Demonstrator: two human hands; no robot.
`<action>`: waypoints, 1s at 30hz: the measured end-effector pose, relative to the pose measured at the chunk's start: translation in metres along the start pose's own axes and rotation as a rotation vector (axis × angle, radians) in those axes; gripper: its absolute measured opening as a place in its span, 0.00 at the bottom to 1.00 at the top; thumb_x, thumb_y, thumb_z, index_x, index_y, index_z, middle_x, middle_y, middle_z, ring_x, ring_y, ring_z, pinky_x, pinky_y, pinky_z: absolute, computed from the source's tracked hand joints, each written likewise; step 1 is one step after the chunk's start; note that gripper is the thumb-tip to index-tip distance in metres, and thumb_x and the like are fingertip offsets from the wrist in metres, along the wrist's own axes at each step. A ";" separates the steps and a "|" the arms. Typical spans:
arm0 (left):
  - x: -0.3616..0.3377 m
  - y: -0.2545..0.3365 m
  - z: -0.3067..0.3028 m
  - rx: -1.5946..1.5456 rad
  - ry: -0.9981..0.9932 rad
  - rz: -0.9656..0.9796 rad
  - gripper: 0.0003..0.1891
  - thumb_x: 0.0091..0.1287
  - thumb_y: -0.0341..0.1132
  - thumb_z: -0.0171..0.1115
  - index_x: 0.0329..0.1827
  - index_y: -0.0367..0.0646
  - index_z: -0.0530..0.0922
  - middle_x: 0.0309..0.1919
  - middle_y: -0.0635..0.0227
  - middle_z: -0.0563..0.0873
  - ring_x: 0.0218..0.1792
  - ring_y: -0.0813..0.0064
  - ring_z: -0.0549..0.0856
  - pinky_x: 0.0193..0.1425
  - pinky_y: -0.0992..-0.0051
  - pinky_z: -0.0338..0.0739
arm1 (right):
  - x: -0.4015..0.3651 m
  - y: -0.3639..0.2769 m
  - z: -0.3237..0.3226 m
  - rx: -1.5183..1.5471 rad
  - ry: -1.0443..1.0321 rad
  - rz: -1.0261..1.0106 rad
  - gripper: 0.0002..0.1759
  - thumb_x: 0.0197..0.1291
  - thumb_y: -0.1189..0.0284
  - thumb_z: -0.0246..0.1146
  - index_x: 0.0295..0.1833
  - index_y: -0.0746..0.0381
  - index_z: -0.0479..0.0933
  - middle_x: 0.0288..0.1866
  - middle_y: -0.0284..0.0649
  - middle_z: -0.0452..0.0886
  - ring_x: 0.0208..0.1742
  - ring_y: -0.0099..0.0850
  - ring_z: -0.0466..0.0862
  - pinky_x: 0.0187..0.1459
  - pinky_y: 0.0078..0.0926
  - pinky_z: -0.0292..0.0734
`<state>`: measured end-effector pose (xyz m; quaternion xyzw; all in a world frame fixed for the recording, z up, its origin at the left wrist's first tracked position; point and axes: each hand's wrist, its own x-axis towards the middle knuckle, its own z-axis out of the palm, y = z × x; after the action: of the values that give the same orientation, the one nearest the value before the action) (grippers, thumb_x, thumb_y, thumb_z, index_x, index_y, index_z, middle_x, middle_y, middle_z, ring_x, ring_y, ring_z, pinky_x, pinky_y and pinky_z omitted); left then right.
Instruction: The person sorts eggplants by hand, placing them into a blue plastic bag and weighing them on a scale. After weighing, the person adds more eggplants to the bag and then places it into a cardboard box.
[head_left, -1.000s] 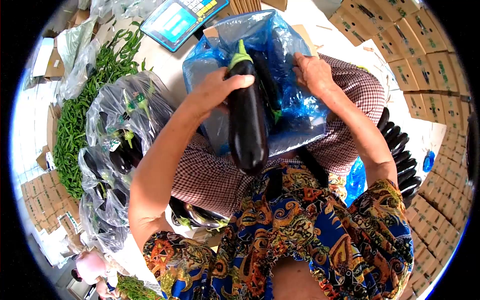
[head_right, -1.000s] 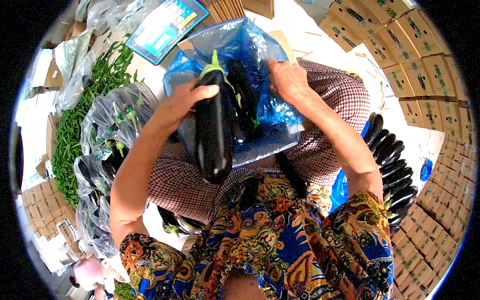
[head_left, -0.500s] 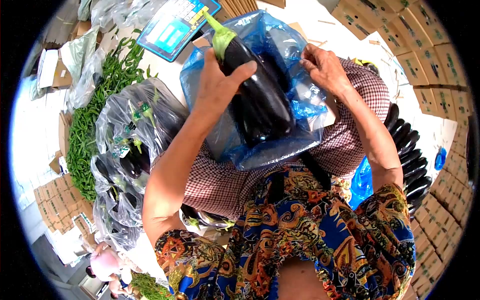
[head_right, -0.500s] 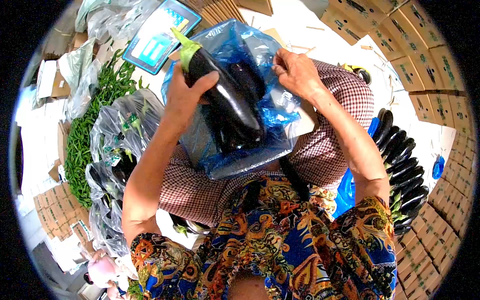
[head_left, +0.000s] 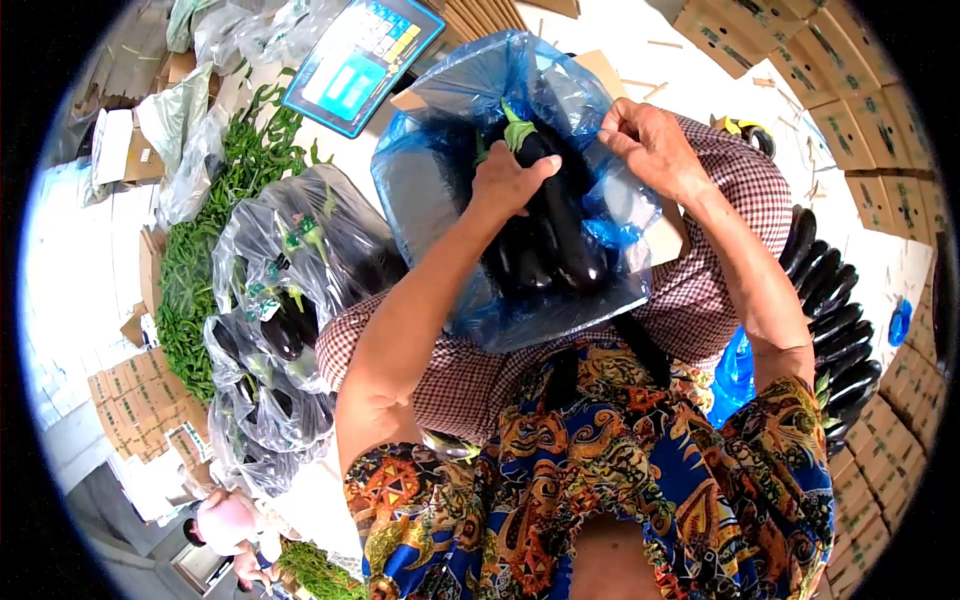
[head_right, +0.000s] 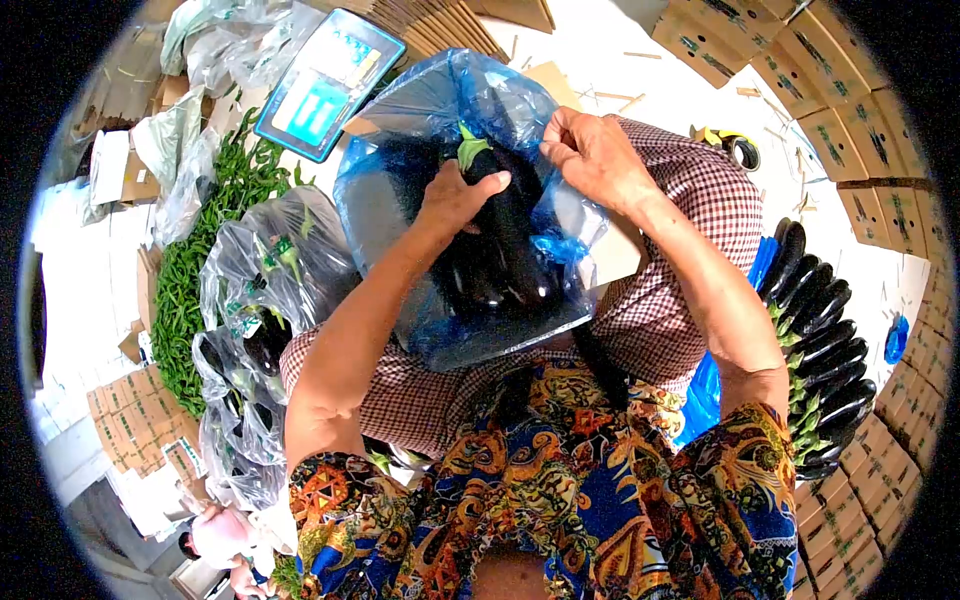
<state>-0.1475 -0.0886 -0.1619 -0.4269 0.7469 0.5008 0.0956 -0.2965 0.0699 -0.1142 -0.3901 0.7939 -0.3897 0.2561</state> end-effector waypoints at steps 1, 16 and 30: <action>0.009 -0.008 0.010 0.150 0.094 0.086 0.47 0.51 0.63 0.68 0.58 0.26 0.67 0.48 0.38 0.82 0.51 0.44 0.83 0.52 0.57 0.80 | -0.001 0.000 0.002 0.006 -0.004 -0.007 0.09 0.61 0.70 0.61 0.35 0.65 0.75 0.22 0.44 0.76 0.26 0.34 0.76 0.33 0.35 0.72; -0.055 -0.017 -0.050 0.181 -0.207 0.407 0.28 0.63 0.46 0.65 0.61 0.36 0.73 0.41 0.54 0.87 0.41 0.58 0.87 0.46 0.65 0.81 | 0.001 -0.036 -0.024 0.128 0.131 0.012 0.12 0.63 0.70 0.65 0.48 0.64 0.77 0.31 0.28 0.75 0.26 0.15 0.67 0.30 0.16 0.66; -0.092 -0.021 -0.052 0.355 -0.322 0.599 0.25 0.64 0.43 0.63 0.61 0.43 0.69 0.43 0.53 0.81 0.42 0.49 0.83 0.46 0.56 0.80 | 0.030 -0.037 -0.006 0.164 0.084 0.153 0.13 0.67 0.64 0.63 0.48 0.62 0.79 0.29 0.25 0.70 0.29 0.16 0.65 0.31 0.14 0.61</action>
<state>-0.0607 -0.0849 -0.0985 -0.0822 0.8890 0.4303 0.1336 -0.3025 0.0330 -0.0837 -0.2893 0.7970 -0.4485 0.2827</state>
